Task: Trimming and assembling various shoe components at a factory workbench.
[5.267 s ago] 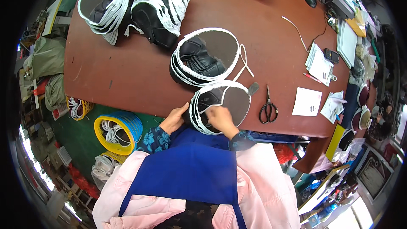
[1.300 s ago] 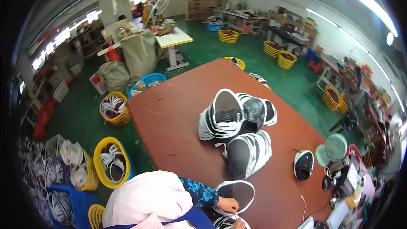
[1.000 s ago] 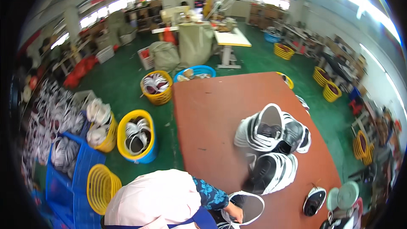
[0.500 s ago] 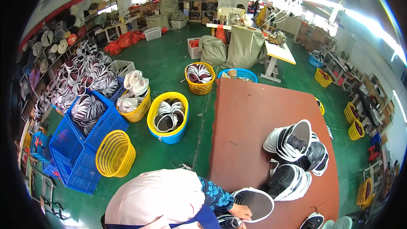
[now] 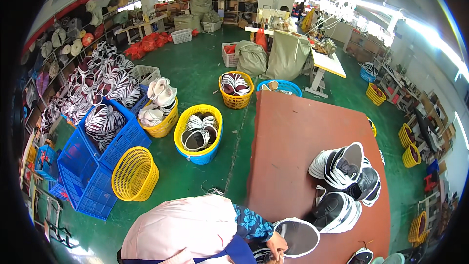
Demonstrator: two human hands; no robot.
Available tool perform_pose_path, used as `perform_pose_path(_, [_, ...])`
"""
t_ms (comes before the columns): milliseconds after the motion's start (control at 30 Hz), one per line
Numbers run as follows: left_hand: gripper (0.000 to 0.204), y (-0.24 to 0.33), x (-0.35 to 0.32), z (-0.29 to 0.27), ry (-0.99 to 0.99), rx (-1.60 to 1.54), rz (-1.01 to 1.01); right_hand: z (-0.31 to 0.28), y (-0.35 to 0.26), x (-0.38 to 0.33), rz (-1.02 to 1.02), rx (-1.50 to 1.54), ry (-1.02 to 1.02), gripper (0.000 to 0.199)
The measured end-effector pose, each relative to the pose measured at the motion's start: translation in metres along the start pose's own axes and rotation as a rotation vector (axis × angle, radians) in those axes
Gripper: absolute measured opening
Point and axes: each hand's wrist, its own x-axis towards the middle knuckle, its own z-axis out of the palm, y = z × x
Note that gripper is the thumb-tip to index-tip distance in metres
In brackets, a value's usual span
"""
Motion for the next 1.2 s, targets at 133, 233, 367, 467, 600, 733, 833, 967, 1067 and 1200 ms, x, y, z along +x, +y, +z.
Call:
perform_pose_path(133, [0.043, -0.025, -0.004, -0.005, 0.207, 0.102, 0.042, -0.011, -0.048, 0.003, 0.037, -0.182, -0.069, 0.041])
perform_pose_path(233, [0.028, -0.04, -0.021, -0.014, 0.489, 0.238, 0.135, -0.018, -0.107, 0.013, 0.041, -0.308, -0.162, 0.032])
perform_pose_path(367, [0.024, -0.004, -0.031, -0.052, 0.416, 0.295, 0.087, -0.042, -0.159, 0.003, 0.314, 0.018, -0.129, 0.034])
perform_pose_path(467, [0.026, -0.013, -0.042, -0.036, 0.385, 0.493, 0.102, -0.035, -0.166, 0.013, 0.165, -0.112, -0.137, 0.026])
perform_pose_path(600, [0.039, -0.013, -0.029, -0.006, 0.356, 0.694, 0.226, -0.033, -0.148, 0.018, 0.232, 0.042, -0.083, 0.023])
perform_pose_path(733, [0.026, -0.009, -0.001, 0.03, 0.565, 0.571, 0.376, -0.028, -0.123, 0.017, 0.306, 0.193, -0.017, 0.02])
perform_pose_path(833, [0.019, -0.012, 0.008, 0.039, 0.408, 0.438, 0.244, -0.021, -0.108, 0.018, 0.352, 0.314, 0.009, 0.018])
perform_pose_path(967, [0.015, -0.007, 0.019, 0.03, 0.175, 0.284, 0.067, -0.008, -0.108, 0.006, 0.311, 0.372, 0.258, 0.009])
perform_pose_path(1067, [0.013, -0.008, 0.016, 0.025, 0.061, 0.271, -0.015, -0.009, -0.136, 0.01, 0.094, -0.256, 0.352, 0.035])
perform_pose_path(1200, [0.013, -0.022, 0.024, 0.028, 0.051, 0.249, -0.112, 0.021, -0.149, 0.035, -0.024, -0.497, 0.534, 0.016])
